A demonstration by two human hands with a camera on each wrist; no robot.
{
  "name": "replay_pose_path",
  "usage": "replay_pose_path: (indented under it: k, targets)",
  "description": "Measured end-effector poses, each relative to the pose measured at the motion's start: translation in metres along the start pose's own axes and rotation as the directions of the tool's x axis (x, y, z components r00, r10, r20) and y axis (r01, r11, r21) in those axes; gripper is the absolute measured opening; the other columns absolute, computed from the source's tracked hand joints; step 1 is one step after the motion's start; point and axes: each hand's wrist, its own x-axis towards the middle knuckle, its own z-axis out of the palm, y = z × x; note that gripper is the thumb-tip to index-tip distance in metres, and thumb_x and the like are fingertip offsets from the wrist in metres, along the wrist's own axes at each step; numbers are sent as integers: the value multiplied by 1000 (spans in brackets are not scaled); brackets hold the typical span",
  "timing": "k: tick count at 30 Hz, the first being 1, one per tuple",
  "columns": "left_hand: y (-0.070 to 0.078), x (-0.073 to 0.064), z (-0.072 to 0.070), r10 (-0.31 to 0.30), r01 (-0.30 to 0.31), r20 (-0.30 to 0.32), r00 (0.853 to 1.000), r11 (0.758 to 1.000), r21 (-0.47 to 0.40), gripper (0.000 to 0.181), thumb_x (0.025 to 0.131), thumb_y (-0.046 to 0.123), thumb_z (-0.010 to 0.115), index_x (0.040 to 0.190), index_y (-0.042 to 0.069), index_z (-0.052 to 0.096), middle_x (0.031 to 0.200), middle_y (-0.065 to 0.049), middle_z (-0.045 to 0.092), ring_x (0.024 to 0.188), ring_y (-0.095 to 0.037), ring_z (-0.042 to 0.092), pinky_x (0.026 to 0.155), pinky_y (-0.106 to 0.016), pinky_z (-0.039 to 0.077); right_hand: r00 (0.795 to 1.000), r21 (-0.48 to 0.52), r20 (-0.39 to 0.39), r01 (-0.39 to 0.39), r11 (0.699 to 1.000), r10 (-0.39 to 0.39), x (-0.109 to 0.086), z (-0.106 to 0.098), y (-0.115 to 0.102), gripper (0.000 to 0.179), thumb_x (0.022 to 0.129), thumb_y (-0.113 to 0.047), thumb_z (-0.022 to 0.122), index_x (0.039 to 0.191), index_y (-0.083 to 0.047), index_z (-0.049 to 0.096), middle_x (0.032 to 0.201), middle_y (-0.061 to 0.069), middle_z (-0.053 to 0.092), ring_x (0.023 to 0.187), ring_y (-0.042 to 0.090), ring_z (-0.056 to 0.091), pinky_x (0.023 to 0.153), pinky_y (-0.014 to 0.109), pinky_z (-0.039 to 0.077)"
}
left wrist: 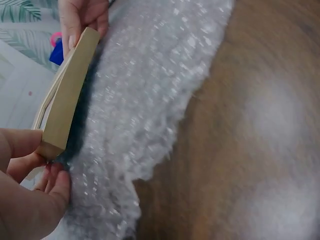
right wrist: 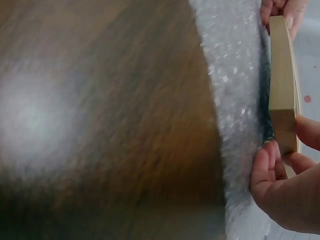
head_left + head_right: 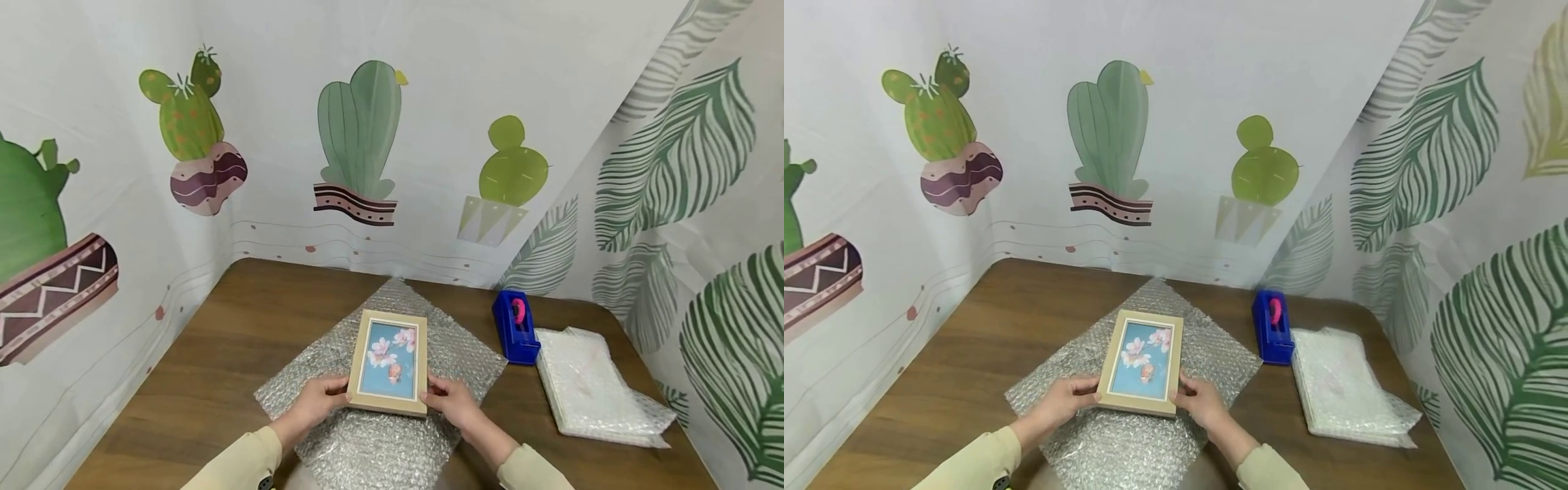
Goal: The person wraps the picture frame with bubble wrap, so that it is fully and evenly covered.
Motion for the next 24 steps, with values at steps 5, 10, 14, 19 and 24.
replay_pose_path:
  k: [5, 10, 14, 19, 24]
  targets:
    - [-4, 2, 0, 72, -74, 28, 997, 993, 95, 40, 88, 0, 74, 125, -15, 65, 124, -30, 66, 113, -39, 66, 89, -32, 59, 999, -71, 5, 35, 997, -34, 0, 1, 5, 56, 92, -11, 75, 141, 8, 55, 91, 9, 66, 82, 14, 54, 68, 24, 44]
    - [-6, 3, -2, 85, -90, 49, 995, 992, 90, 41, 87, 0, 75, 123, -16, 65, 120, -26, 66, 105, -29, 66, 79, -17, 51, 998, -99, 21, 55, 994, -53, 1, 1, 8, 57, 92, -12, 74, 142, 7, 54, 87, 7, 64, 79, 14, 51, 65, 24, 43]
    - [-9, 2, 0, 103, -106, 34, 994, 989, 104, 40, 86, 0, 76, 121, -16, 66, 118, -26, 67, 102, -27, 67, 78, -18, 52, 998, -111, 36, 53, 992, -49, 0, 1, 11, 57, 93, -13, 73, 143, 6, 53, 88, 7, 64, 79, 15, 50, 64, 23, 42]
    - [-5, 0, 5, 54, -51, -26, 998, 995, 86, 45, 85, -2, 77, 126, -15, 65, 119, -24, 67, 101, -28, 68, 79, -27, 58, 998, -103, 21, 67, 992, -65, -2, 1, 11, 61, 94, -14, 73, 144, 11, 50, 92, 9, 63, 80, 15, 51, 63, 22, 41]
    - [-1, -2, -1, 29, -29, -8, 1000, 999, 44, 59, 87, -1, 73, 141, -13, 52, 134, -30, 60, 108, -34, 67, 83, -35, 61, 966, -250, -31, 241, 938, -257, -19, 3, 9, 68, 91, -16, 76, 145, 12, 47, 128, 28, 59, 109, 38, 63, 88, 46, 58]
